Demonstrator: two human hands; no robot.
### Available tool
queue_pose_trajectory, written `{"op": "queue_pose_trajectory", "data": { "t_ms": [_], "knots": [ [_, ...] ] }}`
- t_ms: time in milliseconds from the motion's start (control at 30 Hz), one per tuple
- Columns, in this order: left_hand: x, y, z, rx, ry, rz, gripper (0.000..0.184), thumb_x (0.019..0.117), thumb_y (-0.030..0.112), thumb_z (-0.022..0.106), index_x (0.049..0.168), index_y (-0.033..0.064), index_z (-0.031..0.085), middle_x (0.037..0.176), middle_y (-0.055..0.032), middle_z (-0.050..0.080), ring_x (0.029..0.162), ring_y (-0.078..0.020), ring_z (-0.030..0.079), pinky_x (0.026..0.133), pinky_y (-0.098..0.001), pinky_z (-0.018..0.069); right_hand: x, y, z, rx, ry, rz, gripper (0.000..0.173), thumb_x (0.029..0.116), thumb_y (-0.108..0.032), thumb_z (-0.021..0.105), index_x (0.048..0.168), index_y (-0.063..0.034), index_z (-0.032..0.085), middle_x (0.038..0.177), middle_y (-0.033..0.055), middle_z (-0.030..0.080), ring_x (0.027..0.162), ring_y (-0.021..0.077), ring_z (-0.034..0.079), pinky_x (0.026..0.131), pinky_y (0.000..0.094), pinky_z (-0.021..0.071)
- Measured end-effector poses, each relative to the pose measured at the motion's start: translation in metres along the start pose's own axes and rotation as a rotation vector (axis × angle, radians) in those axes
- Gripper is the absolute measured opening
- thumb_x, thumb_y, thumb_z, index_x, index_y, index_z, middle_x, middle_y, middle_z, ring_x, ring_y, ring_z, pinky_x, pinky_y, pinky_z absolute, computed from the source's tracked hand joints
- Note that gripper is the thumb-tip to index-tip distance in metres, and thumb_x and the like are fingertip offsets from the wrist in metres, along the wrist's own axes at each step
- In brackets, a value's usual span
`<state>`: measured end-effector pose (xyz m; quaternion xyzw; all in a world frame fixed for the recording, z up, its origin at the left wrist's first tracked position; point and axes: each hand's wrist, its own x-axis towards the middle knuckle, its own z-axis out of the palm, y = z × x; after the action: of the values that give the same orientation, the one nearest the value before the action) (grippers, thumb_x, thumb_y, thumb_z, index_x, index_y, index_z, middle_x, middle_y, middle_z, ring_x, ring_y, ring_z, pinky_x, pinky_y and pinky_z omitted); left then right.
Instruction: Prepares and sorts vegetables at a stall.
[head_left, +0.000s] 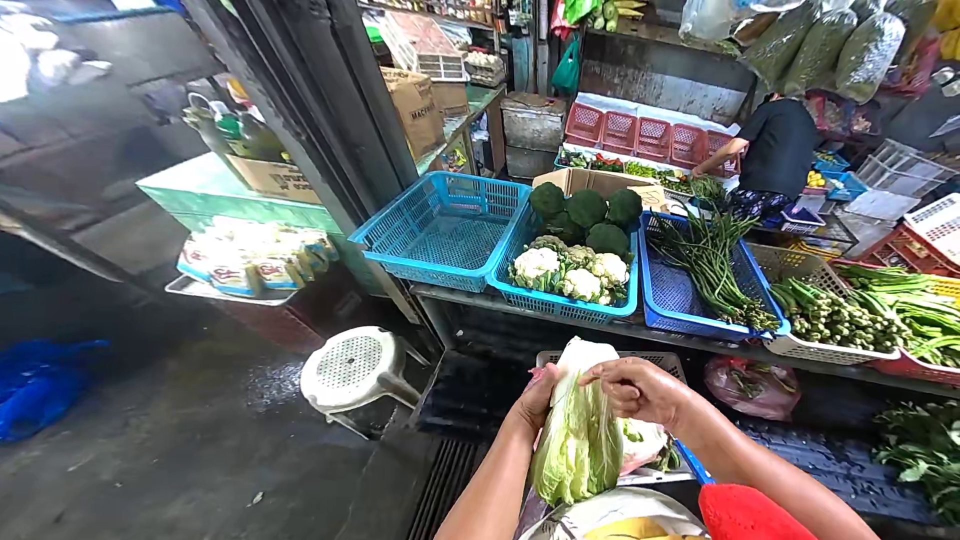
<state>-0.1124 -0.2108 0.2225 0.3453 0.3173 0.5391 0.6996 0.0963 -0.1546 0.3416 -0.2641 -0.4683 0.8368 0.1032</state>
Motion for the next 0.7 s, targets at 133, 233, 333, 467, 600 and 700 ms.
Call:
{"op": "queue_pose_trajectory", "data": {
  "t_ms": [133, 233, 333, 467, 600, 700],
  "knots": [
    [0.001, -0.002, -0.001, 0.020, -0.075, 0.041, 0.105, 0.0547, 0.089, 0.072, 0.125, 0.0124, 0.064, 0.103, -0.0043, 0.077, 0.095, -0.0140, 0.074, 0.086, -0.0344, 0.0616, 0.001, -0.019, -0.002, 0.069, -0.037, -0.110, 0.036, 0.1039, -0.013, 0.038, 0.123, -0.0009, 0.066, 0.057, -0.0101, 0.046, 0.043, -0.0015, 0.039, 0.043, 0.0144, 0.0375],
    [0.001, 0.007, -0.001, -0.015, -0.390, 0.031, 0.064, 0.0740, 0.060, 0.083, 0.123, 0.0219, 0.071, 0.106, 0.0011, 0.078, 0.094, -0.0077, 0.074, 0.087, -0.0282, 0.0605, -0.008, -0.047, 0.000, 0.032, 0.001, -0.187, 0.029, 0.1045, -0.013, 0.042, 0.115, -0.0042, 0.067, 0.057, -0.0114, 0.046, 0.045, -0.0026, 0.040, 0.045, 0.0138, 0.0388],
    [0.003, 0.008, 0.009, 0.041, -0.502, 0.005, 0.060, 0.0728, 0.039, 0.090, 0.127, 0.0225, 0.069, 0.110, 0.0036, 0.077, 0.097, -0.0060, 0.073, 0.088, -0.0272, 0.0596, -0.019, -0.078, -0.012, 0.068, 0.071, -0.290, 0.027, 0.1058, -0.015, 0.042, 0.100, -0.0105, 0.068, 0.056, -0.0121, 0.046, 0.046, -0.0032, 0.041, 0.047, 0.0129, 0.0407],
    [0.001, 0.002, 0.011, -0.069, -0.576, 0.114, 0.054, 0.0822, 0.030, 0.084, 0.133, 0.0234, 0.066, 0.118, 0.0020, 0.075, 0.105, -0.0077, 0.072, 0.095, -0.0286, 0.0577, -0.036, -0.100, -0.043, 0.074, 0.139, -0.513, 0.031, 0.1072, -0.022, 0.041, 0.124, -0.0146, 0.066, 0.057, -0.0113, 0.045, 0.044, -0.0036, 0.041, 0.043, 0.0114, 0.0382],
    [-0.005, 0.012, 0.001, -0.055, -0.512, 0.143, 0.048, 0.0827, 0.028, 0.083, 0.128, 0.0219, 0.069, 0.114, 0.0006, 0.076, 0.101, -0.0084, 0.073, 0.093, -0.0293, 0.0593, -0.045, -0.082, -0.083, -0.114, 0.381, -0.490, 0.046, 0.1098, -0.022, 0.034, 0.155, -0.0276, 0.037, 0.083, 0.0001, 0.061, 0.060, 0.0054, 0.055, 0.053, 0.0187, 0.0474],
    [-0.009, 0.024, -0.005, 0.016, -0.476, 0.137, 0.049, 0.0802, 0.026, 0.084, 0.127, 0.0233, 0.070, 0.113, 0.0018, 0.077, 0.100, -0.0081, 0.073, 0.092, -0.0293, 0.0598, -0.039, -0.052, -0.119, -0.030, 0.411, -0.439, 0.035, 0.1090, -0.021, 0.035, 0.136, -0.0160, 0.056, 0.078, -0.0038, 0.059, 0.057, 0.0024, 0.053, 0.053, 0.0166, 0.0465]
  ]
}}
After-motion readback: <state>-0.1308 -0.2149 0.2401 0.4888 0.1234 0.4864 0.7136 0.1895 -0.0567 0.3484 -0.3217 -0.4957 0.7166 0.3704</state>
